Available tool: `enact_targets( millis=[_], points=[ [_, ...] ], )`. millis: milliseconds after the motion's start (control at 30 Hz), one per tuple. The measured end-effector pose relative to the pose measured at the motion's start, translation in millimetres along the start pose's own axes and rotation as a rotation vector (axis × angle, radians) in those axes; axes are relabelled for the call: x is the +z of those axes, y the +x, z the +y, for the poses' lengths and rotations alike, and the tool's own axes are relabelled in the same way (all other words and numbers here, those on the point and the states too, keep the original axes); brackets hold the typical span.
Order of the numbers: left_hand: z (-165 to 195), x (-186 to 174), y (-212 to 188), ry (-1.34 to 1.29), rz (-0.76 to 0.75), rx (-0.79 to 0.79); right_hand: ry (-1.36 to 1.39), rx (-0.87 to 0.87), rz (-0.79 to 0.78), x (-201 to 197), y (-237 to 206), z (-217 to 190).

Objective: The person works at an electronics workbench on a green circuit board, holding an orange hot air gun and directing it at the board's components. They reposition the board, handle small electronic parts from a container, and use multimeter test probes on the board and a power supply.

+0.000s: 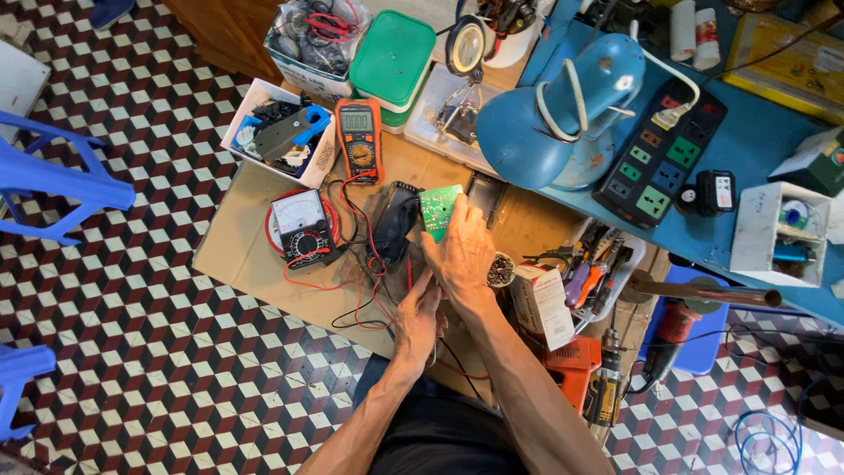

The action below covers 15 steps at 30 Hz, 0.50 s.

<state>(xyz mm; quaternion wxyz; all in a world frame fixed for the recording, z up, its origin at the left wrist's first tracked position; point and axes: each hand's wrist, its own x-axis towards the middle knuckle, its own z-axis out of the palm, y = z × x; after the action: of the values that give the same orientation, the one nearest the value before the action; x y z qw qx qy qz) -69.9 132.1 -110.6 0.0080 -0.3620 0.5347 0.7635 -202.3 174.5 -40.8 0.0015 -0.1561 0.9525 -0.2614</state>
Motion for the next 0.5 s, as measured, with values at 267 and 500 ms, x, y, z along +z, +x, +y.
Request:
enact_targets(
  millis=[267,500],
  points=[
    [4.6,1.7,-16.7,-0.038,-0.076,-0.068,0.157,-0.177,0.222,-34.1,-46.6,19.8],
    [14.3,8.5,-26.9,0.049,-0.084,-0.083,0.076,0.533,0.198,-82.6,-218.8,144.3]
  ],
)
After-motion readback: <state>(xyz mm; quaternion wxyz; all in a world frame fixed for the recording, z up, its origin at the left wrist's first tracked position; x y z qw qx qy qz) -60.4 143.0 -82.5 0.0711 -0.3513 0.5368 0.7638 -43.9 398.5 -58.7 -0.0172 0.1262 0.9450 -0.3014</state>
